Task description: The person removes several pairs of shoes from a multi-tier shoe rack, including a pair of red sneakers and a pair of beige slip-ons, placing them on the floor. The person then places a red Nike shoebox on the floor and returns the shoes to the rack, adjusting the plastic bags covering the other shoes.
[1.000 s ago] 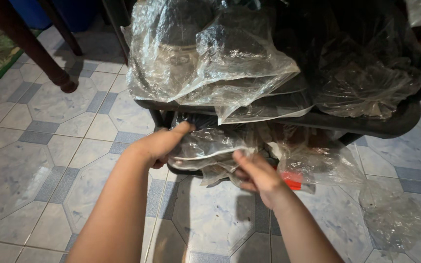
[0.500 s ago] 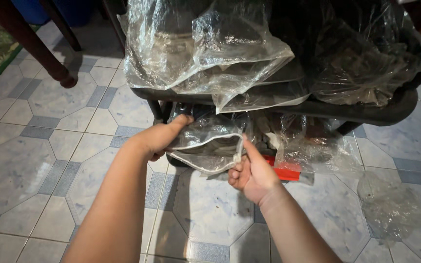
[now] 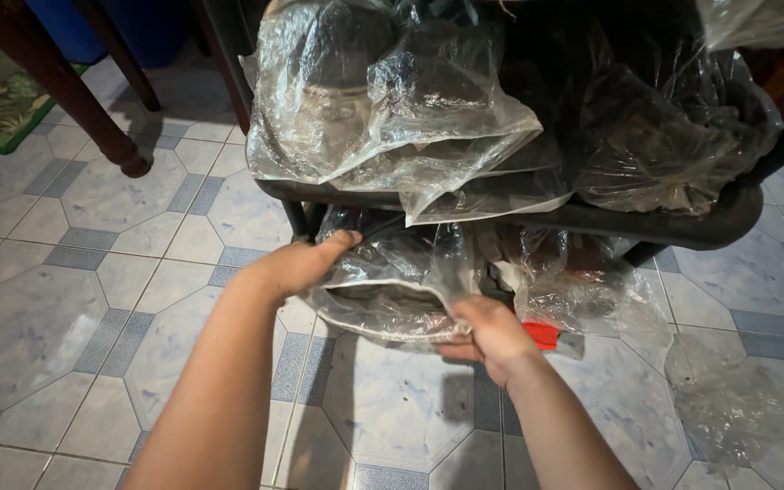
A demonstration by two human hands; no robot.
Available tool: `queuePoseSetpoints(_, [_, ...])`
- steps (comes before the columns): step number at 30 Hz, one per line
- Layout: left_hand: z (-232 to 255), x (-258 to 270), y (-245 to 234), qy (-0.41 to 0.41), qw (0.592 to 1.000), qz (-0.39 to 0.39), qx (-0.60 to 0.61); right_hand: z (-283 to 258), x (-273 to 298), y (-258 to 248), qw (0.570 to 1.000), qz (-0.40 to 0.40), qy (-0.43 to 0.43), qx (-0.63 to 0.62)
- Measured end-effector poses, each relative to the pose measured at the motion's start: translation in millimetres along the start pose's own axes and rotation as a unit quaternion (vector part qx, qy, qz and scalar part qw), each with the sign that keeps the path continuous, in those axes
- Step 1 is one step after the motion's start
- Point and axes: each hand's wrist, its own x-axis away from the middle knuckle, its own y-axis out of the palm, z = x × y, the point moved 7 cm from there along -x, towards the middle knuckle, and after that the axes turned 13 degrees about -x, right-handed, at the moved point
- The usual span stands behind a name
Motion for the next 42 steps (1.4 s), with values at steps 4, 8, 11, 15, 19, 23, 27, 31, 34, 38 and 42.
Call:
queuePoseSetpoints(4, [10, 7, 10, 0.037, 0.99, -0.014, 0.137, -20, 17, 24, 0.976, -0.114, -0.007, -0.186])
queuePoseSetpoints(8, [10, 11, 17, 0.015, 0.982, -0.021, 0.186, -20, 18, 28, 0.973, -0.125, -0.013, -0.194])
queuePoseSetpoints(11, [9, 14, 14, 0.01, 0.983, -0.003, 0.184, -18, 16, 29, 0.967, -0.141, -0.019, -0.211])
queuePoseSetpoints(15, [11, 15, 15, 0.015, 0.983, -0.001, 0.183, -13, 11, 23, 0.97, -0.125, -0.014, -0.21])
queuePoseSetpoints(19, [11, 13, 17, 0.021, 0.982, -0.012, 0.187, -10, 8, 23, 0.964, -0.154, -0.02, -0.216])
queuePoseSetpoints(23, [12, 13, 17, 0.012, 0.979, -0.013, 0.201, -9, 8, 22, 0.962, -0.152, -0.016, -0.226])
queuePoseSetpoints(27, [11, 13, 16, 0.002, 0.981, -0.003, 0.194, -9, 7, 23, 0.961, -0.156, -0.006, -0.229])
queuePoseSetpoints(31, [12, 8, 17, 0.009, 0.98, -0.007, 0.197, -8, 2, 19, 0.966, -0.14, -0.004, -0.218])
queuePoseSetpoints(34, [9, 4, 20, 0.001, 0.981, -0.01, 0.191, -3, 1, 18, 0.963, -0.145, 0.001, -0.229])
queuePoseSetpoints(38, [8, -3, 23, 0.006, 0.976, -0.012, 0.215, -9, 4, 23, 0.96, -0.16, -0.012, -0.227])
queuePoseSetpoints(42, [5, -14, 27, 0.016, 0.973, -0.022, 0.231, -21, 16, 30, 0.958, -0.178, -0.005, -0.225])
